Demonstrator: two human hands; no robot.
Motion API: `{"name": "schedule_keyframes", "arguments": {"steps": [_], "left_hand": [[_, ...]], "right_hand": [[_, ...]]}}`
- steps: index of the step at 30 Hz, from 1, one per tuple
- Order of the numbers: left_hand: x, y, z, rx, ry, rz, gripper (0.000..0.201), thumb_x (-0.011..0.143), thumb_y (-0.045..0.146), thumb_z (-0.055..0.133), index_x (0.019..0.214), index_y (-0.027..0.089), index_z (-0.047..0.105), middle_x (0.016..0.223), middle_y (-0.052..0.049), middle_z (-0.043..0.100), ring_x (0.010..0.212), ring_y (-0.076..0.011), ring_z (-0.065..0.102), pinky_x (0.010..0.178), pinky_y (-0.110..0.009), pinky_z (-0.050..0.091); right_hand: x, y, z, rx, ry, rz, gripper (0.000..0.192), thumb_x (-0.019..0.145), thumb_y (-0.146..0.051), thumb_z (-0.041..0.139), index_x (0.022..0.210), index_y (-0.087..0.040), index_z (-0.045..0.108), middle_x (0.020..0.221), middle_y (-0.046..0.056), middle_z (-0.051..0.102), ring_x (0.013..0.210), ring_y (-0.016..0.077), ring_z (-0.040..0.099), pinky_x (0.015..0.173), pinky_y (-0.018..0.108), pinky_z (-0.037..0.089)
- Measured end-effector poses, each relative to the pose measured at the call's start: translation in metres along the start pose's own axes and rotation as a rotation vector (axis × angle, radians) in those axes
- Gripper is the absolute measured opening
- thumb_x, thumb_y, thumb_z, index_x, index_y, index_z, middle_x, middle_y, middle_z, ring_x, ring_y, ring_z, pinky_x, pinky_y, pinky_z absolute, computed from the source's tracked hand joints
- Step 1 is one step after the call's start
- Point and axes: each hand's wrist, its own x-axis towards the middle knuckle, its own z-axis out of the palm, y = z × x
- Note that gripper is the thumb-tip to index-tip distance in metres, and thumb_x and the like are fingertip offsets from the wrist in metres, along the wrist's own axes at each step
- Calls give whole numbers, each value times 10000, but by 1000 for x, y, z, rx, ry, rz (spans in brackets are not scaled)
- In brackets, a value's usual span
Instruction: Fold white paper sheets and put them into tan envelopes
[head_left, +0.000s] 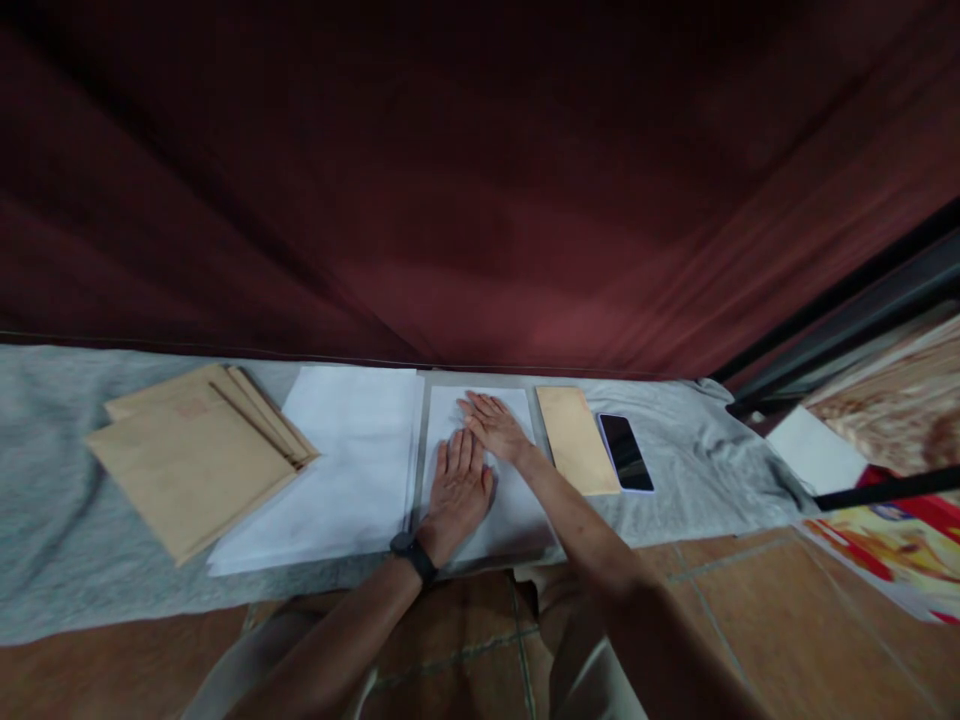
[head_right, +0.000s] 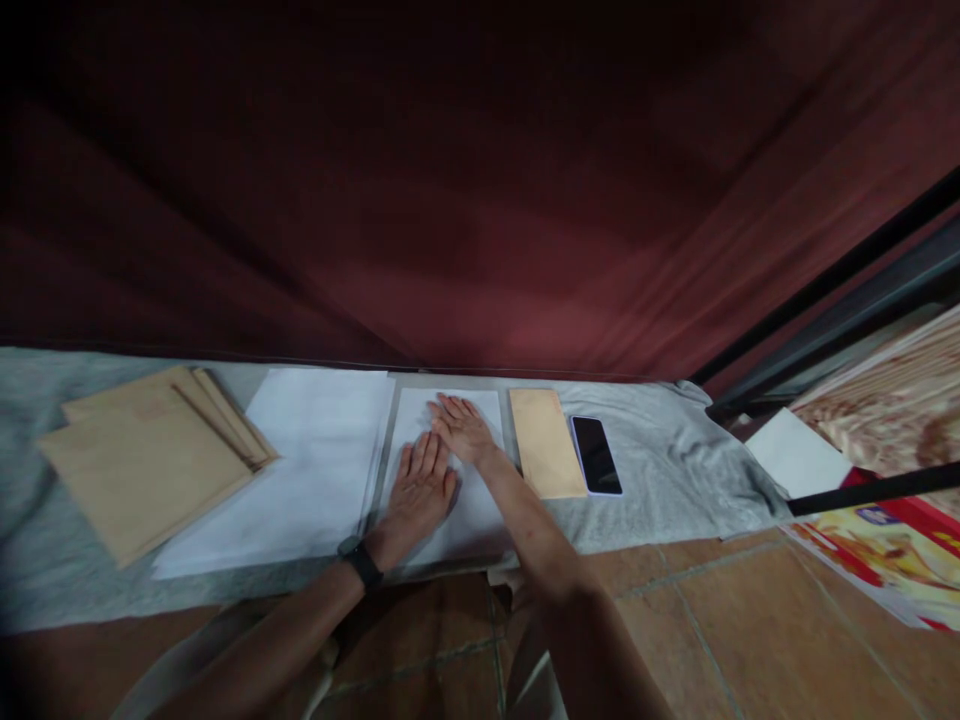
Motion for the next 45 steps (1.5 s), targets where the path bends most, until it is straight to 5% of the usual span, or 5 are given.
{"name": "schedule_keyframes", "arguments": {"steps": [7, 13, 27, 39, 45], "left_hand": [[-16, 1, -6, -8, -26, 103, 537, 1018, 363, 387, 1502, 141, 460, 1612, -152, 388, 1532, -329, 272, 1245, -616, 158], [-24, 0, -11, -35, -75, 322, 533, 1043, 393, 351, 1513, 156, 441, 1607, -123, 410, 1524, -261, 304, 1267, -522, 172], [-25, 4, -12, -26, -115, 271, 596, 1030, 397, 366, 1499, 34, 425, 1572, -204, 437, 1509, -282, 334, 1266, -478, 164], [-26, 3, -10, -49, -95, 242, 616, 1034, 410, 340, 1513, 27, 393, 1613, -207, 363, 1523, -278, 302, 1271, -458, 162], [-26, 1, -8, -17, -77, 254, 609, 1025, 414, 370, 1513, 52, 401, 1608, -189, 381, 1518, -270, 318, 1268, -464, 194]], "right_hand": [[22, 20, 5, -44, 50, 13, 476, 1072, -337, 387, 1535, -247, 444, 1636, 51, 343, 1504, 242, 351, 1247, 466, 254], [25, 25, 0, 37, 59, 65, 475, 1070, -326, 385, 1524, -212, 464, 1633, 73, 353, 1511, 242, 336, 1251, 476, 264], [-103, 1, -2, 30, 91, 41, 524, 1083, -346, 292, 1548, -136, 410, 1639, 129, 331, 1538, 238, 270, 1248, 493, 267], [-165, -25, 5, 37, 173, 141, 561, 1066, -360, 368, 1572, -119, 359, 1640, 151, 324, 1536, 271, 270, 1244, 515, 287], [-160, -11, 1, 297, 190, 133, 575, 1054, -341, 388, 1598, -180, 302, 1633, 126, 351, 1511, 229, 335, 1240, 474, 327]]}}
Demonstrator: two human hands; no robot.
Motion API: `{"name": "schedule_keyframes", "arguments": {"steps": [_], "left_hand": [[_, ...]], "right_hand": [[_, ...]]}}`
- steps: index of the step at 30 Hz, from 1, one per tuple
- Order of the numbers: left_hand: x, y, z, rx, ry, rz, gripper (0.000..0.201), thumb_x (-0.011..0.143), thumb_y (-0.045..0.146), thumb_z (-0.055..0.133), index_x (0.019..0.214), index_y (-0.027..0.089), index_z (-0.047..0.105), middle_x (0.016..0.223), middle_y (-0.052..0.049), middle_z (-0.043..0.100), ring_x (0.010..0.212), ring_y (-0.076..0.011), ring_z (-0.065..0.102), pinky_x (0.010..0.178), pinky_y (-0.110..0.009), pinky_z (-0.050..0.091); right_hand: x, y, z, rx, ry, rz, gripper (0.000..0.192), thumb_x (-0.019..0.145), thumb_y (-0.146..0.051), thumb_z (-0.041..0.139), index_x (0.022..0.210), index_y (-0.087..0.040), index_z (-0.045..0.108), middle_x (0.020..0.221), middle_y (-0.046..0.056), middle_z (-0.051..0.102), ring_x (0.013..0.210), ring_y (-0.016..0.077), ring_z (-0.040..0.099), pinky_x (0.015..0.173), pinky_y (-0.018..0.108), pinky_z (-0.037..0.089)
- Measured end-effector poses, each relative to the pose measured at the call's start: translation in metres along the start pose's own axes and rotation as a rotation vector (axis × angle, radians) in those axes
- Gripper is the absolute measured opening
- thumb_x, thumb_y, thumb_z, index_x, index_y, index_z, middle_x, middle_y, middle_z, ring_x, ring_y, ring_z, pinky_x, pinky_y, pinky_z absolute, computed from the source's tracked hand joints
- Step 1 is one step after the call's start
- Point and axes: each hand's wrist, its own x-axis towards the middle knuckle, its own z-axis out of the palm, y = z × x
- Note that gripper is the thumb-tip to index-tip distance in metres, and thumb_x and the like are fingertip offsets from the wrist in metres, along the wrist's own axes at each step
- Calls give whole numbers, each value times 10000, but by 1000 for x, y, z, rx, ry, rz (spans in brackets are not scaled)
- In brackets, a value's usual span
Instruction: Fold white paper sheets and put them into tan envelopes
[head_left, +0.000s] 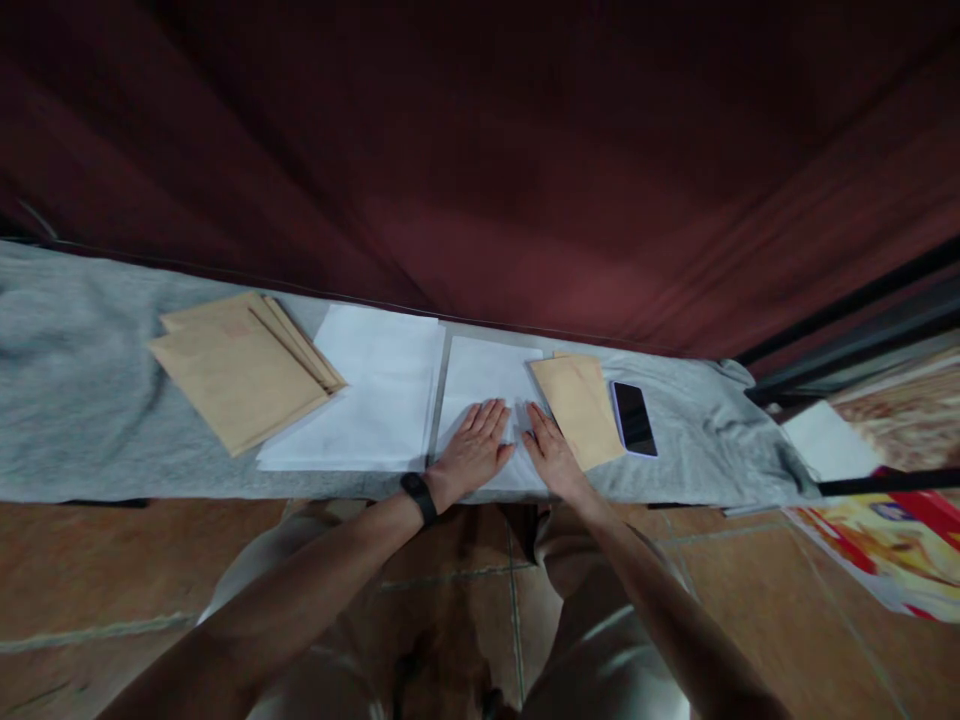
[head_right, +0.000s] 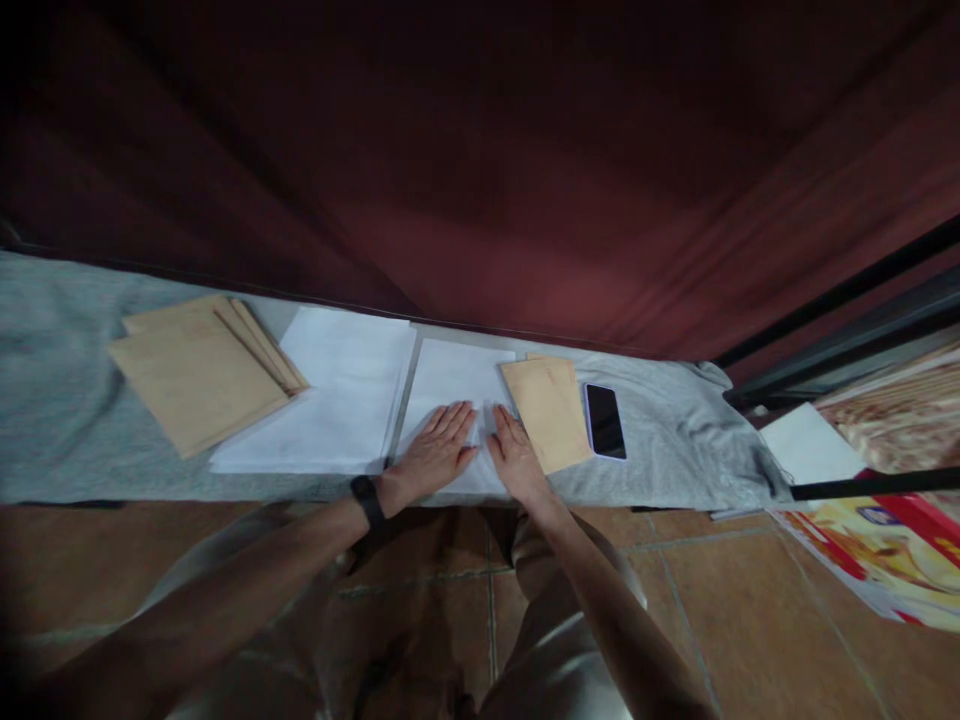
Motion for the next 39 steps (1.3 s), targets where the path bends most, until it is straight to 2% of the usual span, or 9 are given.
{"name": "schedule_keyframes", "arguments": {"steps": [4, 7, 10, 13, 17, 21, 24, 31, 39], "left_hand": [[0, -3, 3, 35, 27, 18, 599, 1019, 406, 379, 1502, 55, 423, 1596, -191, 402, 1502, -280, 351, 1254, -477, 245], [1, -6, 5, 57, 61, 42, 588, 1011, 387, 389, 1492, 54, 442, 1581, -194, 425, 1491, -289, 372, 1243, -486, 276], [2, -8, 5, 69, 87, 61, 576, 1002, 369, 397, 1481, 55, 458, 1566, -196, 446, 1482, -294, 388, 1237, -493, 290], [2, -9, 7, 71, 98, 62, 577, 997, 371, 404, 1480, 60, 464, 1565, -193, 449, 1477, -292, 397, 1238, -489, 291], [2, -10, 10, 76, 101, 51, 576, 994, 378, 407, 1470, 61, 481, 1569, -187, 444, 1471, -302, 406, 1234, -493, 299], [3, -11, 13, 63, 119, 50, 580, 983, 379, 424, 1468, 66, 486, 1559, -190, 460, 1475, -300, 400, 1238, -486, 290], [3, -12, 14, 73, 121, 50, 574, 986, 376, 410, 1473, 79, 482, 1559, -178, 464, 1475, -290, 402, 1234, -483, 298], [3, -12, 14, 63, 125, 60, 585, 994, 381, 395, 1478, 62, 472, 1558, -194, 459, 1476, -291, 399, 1234, -489, 292], [3, -10, 12, 79, 85, 45, 586, 995, 388, 397, 1480, 65, 466, 1575, -188, 436, 1483, -298, 386, 1230, -495, 296]], "right_hand": [[10, -3, -4, 17, 13, -9, 541, 1019, -235, 411, 1558, -191, 398, 1626, 110, 368, 1490, 218, 378, 1220, 433, 373], [15, -7, -8, -147, -15, -88, 498, 1012, -168, 390, 1500, -155, 490, 1619, 109, 383, 1487, 218, 380, 1220, 408, 374], [19, -5, -13, -346, -2, -118, 493, 998, -125, 391, 1472, -144, 525, 1609, 104, 402, 1507, 242, 338, 1247, 461, 313], [24, 2, -18, -493, 24, -40, 473, 1003, -161, 424, 1462, -123, 534, 1610, 123, 394, 1509, 292, 325, 1259, 541, 231], [33, 14, -24, -581, 5, 68, 494, 1005, -173, 428, 1493, -135, 499, 1632, 124, 347, 1506, 309, 326, 1254, 565, 187], [43, 25, -27, -587, 10, 184, 522, 1009, -165, 389, 1527, -154, 452, 1620, 133, 364, 1491, 317, 352, 1235, 598, 183], [52, 33, -31, -551, 6, 230, 512, 1021, -170, 343, 1520, -124, 453, 1618, 151, 365, 1475, 302, 384, 1221, 558, 247], [72, 45, -38, -457, -5, 212, 517, 1013, -152, 349, 1515, -77, 445, 1588, 186, 411, 1483, 243, 384, 1202, 420, 328], [82, 57, -35, -350, 67, 224, 513, 1003, -164, 375, 1495, -55, 471, 1564, 196, 444, 1467, 262, 411, 1207, 433, 343]]}}
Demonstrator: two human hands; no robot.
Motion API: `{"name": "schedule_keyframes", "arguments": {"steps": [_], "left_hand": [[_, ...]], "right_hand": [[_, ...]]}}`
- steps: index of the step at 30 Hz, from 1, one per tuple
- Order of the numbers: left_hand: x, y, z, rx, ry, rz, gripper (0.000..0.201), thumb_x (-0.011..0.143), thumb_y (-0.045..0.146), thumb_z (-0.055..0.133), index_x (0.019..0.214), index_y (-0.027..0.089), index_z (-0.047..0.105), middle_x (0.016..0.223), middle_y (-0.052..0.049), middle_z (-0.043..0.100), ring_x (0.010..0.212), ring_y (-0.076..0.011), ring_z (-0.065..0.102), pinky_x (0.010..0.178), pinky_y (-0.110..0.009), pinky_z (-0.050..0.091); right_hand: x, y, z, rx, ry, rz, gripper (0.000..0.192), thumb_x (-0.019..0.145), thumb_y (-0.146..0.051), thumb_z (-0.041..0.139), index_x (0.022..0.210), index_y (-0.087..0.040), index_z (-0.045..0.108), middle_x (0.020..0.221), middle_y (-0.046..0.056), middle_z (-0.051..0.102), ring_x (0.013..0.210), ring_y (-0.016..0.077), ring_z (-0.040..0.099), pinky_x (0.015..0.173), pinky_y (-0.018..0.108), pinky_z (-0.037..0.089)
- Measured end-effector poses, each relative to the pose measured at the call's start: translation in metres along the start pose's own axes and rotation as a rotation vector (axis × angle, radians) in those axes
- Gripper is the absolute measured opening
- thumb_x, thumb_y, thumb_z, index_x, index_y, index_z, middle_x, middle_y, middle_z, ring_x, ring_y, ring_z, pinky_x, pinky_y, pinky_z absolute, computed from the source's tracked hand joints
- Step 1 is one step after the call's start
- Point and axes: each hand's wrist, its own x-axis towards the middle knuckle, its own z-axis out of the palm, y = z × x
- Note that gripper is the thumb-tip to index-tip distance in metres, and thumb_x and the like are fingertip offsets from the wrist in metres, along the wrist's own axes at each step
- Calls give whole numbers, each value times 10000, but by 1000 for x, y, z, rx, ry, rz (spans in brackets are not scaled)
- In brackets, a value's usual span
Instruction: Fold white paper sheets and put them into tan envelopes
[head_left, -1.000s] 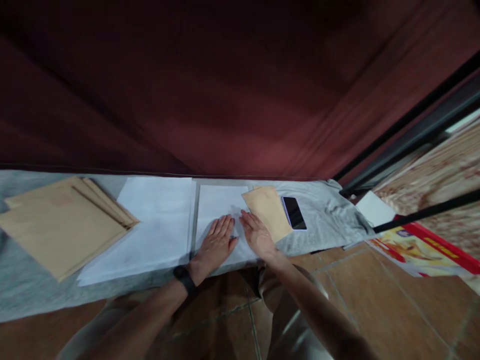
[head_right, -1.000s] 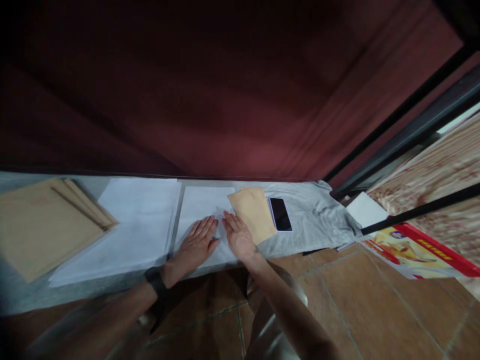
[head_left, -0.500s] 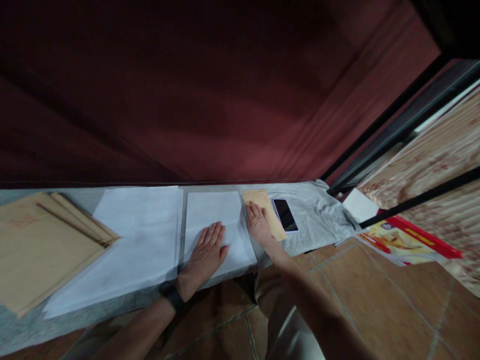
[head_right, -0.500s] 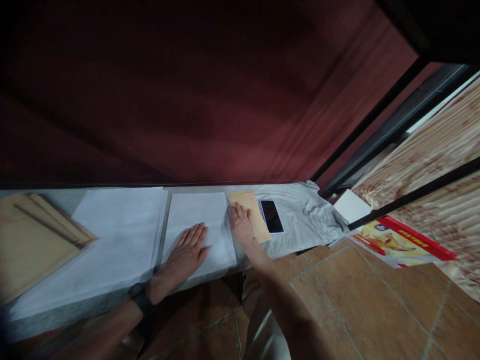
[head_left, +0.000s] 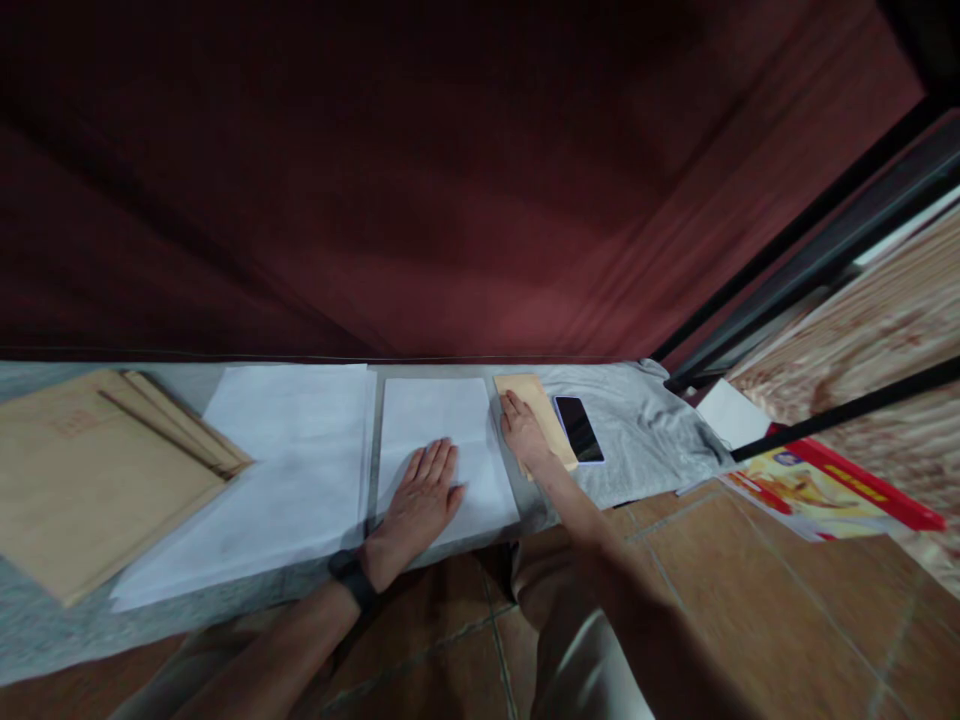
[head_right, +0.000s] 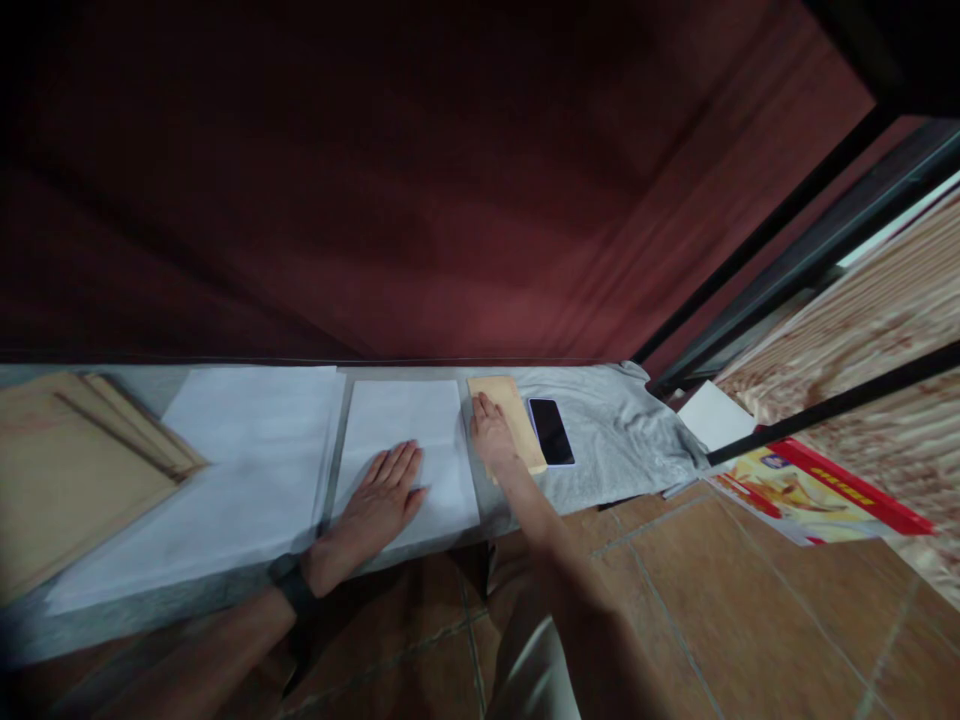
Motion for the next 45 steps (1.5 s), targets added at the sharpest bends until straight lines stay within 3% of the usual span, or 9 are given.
{"name": "schedule_keyframes", "arguments": {"steps": [6, 9, 11, 16, 24, 33, 40, 45], "left_hand": [[0, 2, -8, -18, -20, -4, 574, 999, 367, 393, 1484, 67, 452, 1575, -193, 435, 1486, -287, 381, 1236, -491, 293], [0, 5, -13, -38, -23, -4, 578, 996, 359, 394, 1492, 66, 440, 1578, -196, 429, 1492, -290, 371, 1243, -496, 277], [-1, 7, -15, -48, -18, -14, 587, 997, 354, 383, 1504, 61, 420, 1583, -195, 422, 1500, -294, 354, 1249, -507, 258], [-9, 11, -16, -60, -34, -27, 587, 1008, 350, 355, 1512, 54, 410, 1577, -190, 436, 1507, -277, 341, 1258, -499, 227], [-22, 3, -19, -52, -54, -90, 667, 1018, 502, 377, 1521, 64, 403, 1607, -184, 388, 1527, -278, 296, 1268, -470, 196], [-28, 4, -29, -45, -64, -138, 670, 1013, 503, 405, 1529, 77, 389, 1638, -189, 315, 1547, -300, 232, 1270, -508, 183], [-32, 14, -36, -77, -103, 48, 650, 1019, 470, 432, 1543, 94, 356, 1633, -168, 338, 1552, -253, 224, 1286, -470, 155], [-44, 15, -33, -99, -71, 37, 717, 1012, 541, 419, 1559, 88, 316, 1637, -180, 324, 1551, -261, 223, 1275, -471, 188]], "right_hand": [[-11, -8, -2, 79, 65, -24, 496, 997, -197, 422, 1470, -75, 508, 1560, 195, 450, 1480, 270, 388, 1223, 465, 336], [-34, -32, 3, 174, 62, -117, 491, 1034, -252, 379, 1488, -103, 491, 1570, 167, 447, 1479, 227, 394, 1216, 419, 367], [-51, -51, 9, 223, -17, -202, 498, 1059, -308, 351, 1518, -148, 460, 1590, 120, 431, 1470, 187, 407, 1208, 369, 385], [-75, -77, 16, 167, -54, -314, 491, 1073, -330, 347, 1502, -132, 483, 1553, 133, 482, 1479, 211, 389, 1239, 442, 337], [-78, -75, 14, 63, -43, -308, 518, 1078, -328, 350, 1527, -83, 432, 1600, 166, 398, 1504, 257, 344, 1233, 476, 317], [-81, -65, 18, 42, -25, -339, 535, 1074, -354, 371, 1559, -129, 386, 1640, 160, 316, 1520, 285, 309, 1209, 523, 339], [-81, -64, 19, 37, -46, -364, 536, 1065, -308, 350, 1566, -117, 371, 1646, 159, 302, 1526, 291, 292, 1218, 533, 317], [-81, -69, 14, -9, -51, -315, 539, 1069, -338, 365, 1558, -113, 388, 1638, 155, 322, 1518, 289, 310, 1220, 490, 320]]}}
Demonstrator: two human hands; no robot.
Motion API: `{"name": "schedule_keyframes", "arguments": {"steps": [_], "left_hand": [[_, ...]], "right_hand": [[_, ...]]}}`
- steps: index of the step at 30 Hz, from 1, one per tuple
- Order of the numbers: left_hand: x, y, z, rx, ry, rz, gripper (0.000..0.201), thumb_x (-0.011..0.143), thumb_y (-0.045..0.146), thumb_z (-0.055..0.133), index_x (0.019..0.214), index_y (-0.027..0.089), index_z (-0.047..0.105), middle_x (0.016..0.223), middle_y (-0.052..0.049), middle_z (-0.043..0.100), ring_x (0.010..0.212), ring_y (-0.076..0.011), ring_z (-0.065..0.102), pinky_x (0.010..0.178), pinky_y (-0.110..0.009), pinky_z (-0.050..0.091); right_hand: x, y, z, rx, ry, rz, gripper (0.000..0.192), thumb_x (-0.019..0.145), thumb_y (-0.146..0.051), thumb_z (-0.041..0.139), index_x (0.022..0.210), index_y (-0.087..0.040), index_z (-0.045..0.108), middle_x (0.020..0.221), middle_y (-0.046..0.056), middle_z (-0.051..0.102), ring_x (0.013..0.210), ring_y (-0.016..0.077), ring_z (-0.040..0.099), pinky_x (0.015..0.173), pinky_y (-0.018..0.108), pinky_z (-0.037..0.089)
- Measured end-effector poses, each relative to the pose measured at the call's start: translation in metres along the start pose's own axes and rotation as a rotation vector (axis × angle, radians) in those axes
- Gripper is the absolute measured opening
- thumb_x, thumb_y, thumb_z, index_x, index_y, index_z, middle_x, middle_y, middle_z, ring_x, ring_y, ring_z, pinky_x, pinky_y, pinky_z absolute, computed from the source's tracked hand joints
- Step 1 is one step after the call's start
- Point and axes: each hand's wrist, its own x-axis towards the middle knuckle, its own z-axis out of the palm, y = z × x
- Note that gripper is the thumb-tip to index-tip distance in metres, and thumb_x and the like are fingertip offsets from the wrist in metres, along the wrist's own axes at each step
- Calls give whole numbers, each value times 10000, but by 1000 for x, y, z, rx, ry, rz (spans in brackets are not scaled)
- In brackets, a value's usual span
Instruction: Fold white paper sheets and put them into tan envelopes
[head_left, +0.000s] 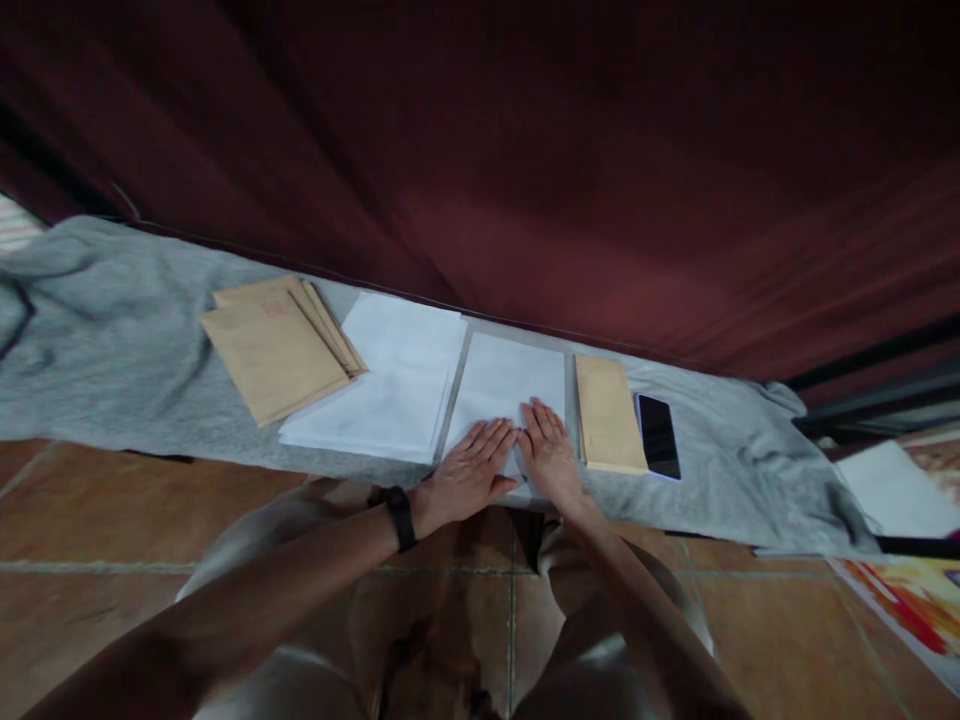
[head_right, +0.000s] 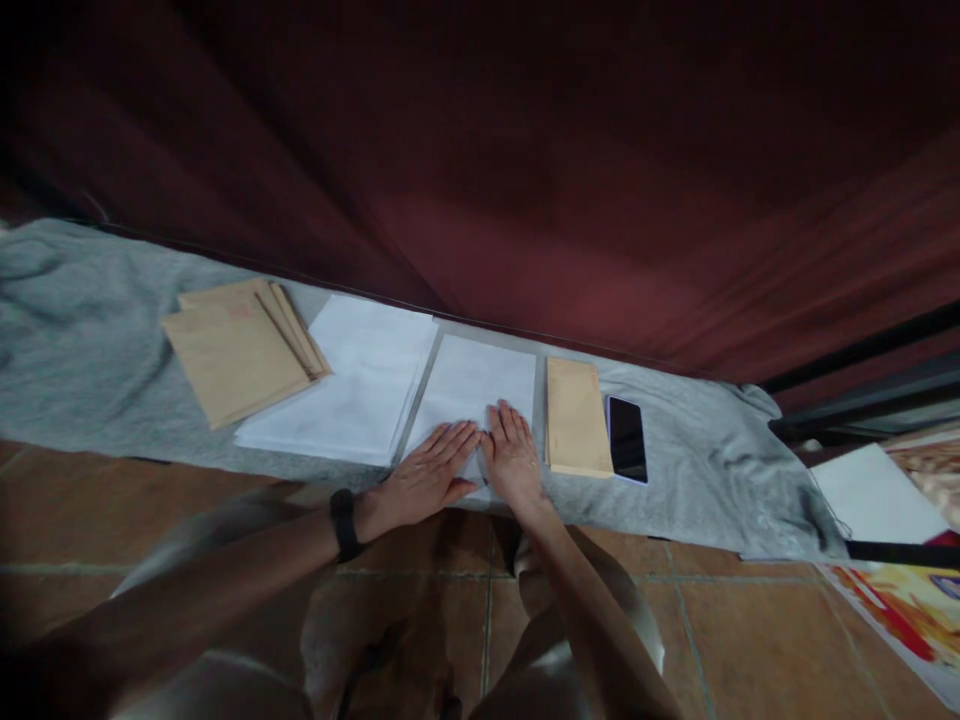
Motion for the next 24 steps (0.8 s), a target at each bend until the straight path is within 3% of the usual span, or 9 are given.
{"name": "schedule_keyframes", "arguments": {"steps": [7, 12, 17, 24], "left_hand": [[-5, -8, 3, 26, 36, -85, 700, 995, 516, 462, 1540, 88, 365, 1601, -200, 385, 1513, -299, 321, 1237, -498, 303], [-1, -12, 2, 30, 62, -117, 578, 1032, 384, 345, 1514, 72, 415, 1575, -192, 434, 1489, -283, 377, 1222, -481, 347], [36, -12, 3, -4, 62, -106, 586, 1041, 358, 282, 1535, 58, 379, 1612, -181, 380, 1520, -267, 314, 1232, -472, 331], [91, -21, 26, 25, 2, -116, 582, 1044, 358, 243, 1534, 89, 408, 1612, -145, 391, 1531, -259, 287, 1248, -478, 274]], "right_hand": [[0, -4, 1, -7, 10, 71, 538, 1062, -353, 378, 1555, -140, 400, 1623, 125, 357, 1510, 262, 335, 1222, 466, 324], [0, -6, 0, 6, 9, 89, 551, 1062, -379, 378, 1554, -133, 400, 1619, 110, 370, 1511, 252, 334, 1227, 438, 325], [2, -8, -2, 13, 22, 86, 534, 1055, -343, 376, 1533, -113, 433, 1616, 117, 375, 1507, 255, 342, 1234, 435, 311], [2, -9, 3, 10, 67, 93, 513, 1036, -267, 388, 1521, -112, 448, 1576, 120, 447, 1484, 247, 386, 1231, 442, 319]]}}
